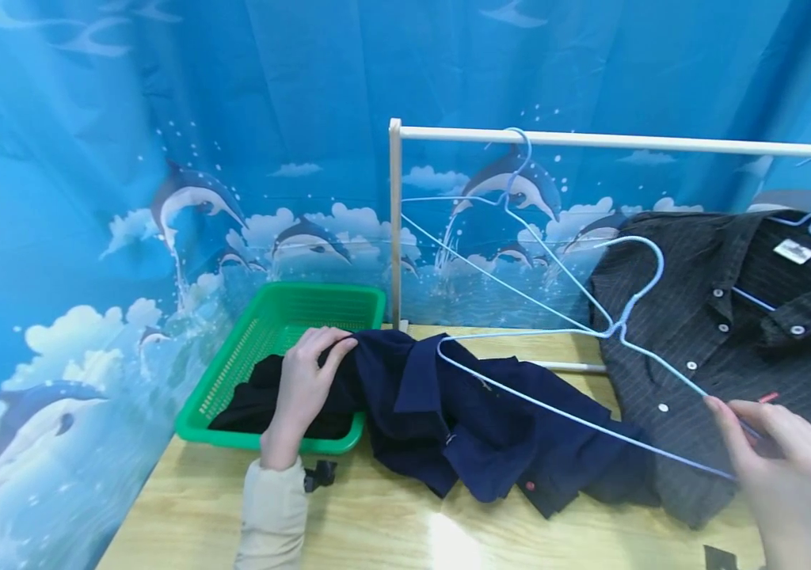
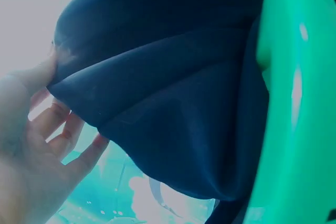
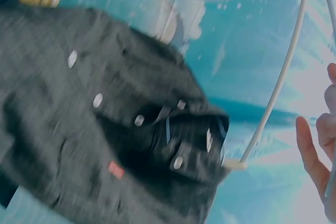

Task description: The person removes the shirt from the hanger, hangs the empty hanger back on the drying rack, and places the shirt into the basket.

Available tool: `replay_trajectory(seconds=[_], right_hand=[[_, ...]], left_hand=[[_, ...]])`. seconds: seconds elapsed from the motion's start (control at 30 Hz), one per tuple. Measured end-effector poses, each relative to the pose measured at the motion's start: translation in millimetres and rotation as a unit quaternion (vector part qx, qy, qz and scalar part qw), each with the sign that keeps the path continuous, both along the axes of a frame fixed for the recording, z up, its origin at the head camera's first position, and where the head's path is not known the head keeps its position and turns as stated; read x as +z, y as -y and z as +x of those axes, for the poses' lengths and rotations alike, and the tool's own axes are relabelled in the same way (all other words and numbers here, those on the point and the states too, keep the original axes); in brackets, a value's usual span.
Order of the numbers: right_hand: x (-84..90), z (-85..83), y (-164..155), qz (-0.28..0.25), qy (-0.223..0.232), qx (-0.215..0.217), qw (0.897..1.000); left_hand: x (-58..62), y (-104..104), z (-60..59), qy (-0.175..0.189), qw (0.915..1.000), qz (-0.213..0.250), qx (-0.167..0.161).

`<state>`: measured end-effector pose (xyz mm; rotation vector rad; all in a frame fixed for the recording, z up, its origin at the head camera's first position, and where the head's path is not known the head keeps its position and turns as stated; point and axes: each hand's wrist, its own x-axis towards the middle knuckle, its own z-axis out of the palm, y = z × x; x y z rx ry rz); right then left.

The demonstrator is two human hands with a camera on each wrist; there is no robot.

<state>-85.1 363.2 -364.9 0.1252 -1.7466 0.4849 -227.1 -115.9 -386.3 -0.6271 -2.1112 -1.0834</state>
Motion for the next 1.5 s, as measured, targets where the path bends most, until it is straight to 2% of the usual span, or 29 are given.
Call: replay_trajectory(seconds=[0.1,0.27,0.43,0.63,0.83,0.93,1.07,1.3,1.5], right_hand=[[-8.0,8.5,-13.9,-0.018,0.027,0.010,0.999],[-14.6,18.9,-30.7,0.007,0.073,-0.015,0.997],[-18.3,20.3,-42.9,0.016,0.078,-0.014,0.997],[-19.1,16.3,-47.2,-0.012,0.069,0.005,0.998],[-4.1,8.9,-39.0,-0.026,0.086,-0.048,0.995],[5.9,0.6,-34.4,-0.037,0.076,-0.056,0.995],[20.5,-13.1,-27.0,-0.042,0.074,-0.087,0.993],[44.0,-38.1,-6.9,-0.006,0.054,-0.150,0.987],[68.4,-57.7,10.9,-0.012,0.050,-0.158,0.986]], left_hand=[[-1.1,1.8,-0.2,0.001,1.0000,0.000,0.005],[-1.8,3.6,0.0,0.006,0.9999,0.000,0.011],[-0.9,4.0,0.9,0.014,0.9998,0.002,0.015],[0.3,2.9,1.5,0.016,0.9998,0.000,0.013],[0.5,2.1,1.7,0.013,0.9998,0.000,0.012],[0.2,1.7,1.2,0.013,0.9998,-0.004,0.012],[0.0,0.9,0.6,0.015,0.9998,-0.006,0.012],[-1.2,-2.3,0.1,0.028,0.9995,-0.010,0.007],[-1.5,-5.2,1.0,0.038,0.9992,-0.007,0.003]])
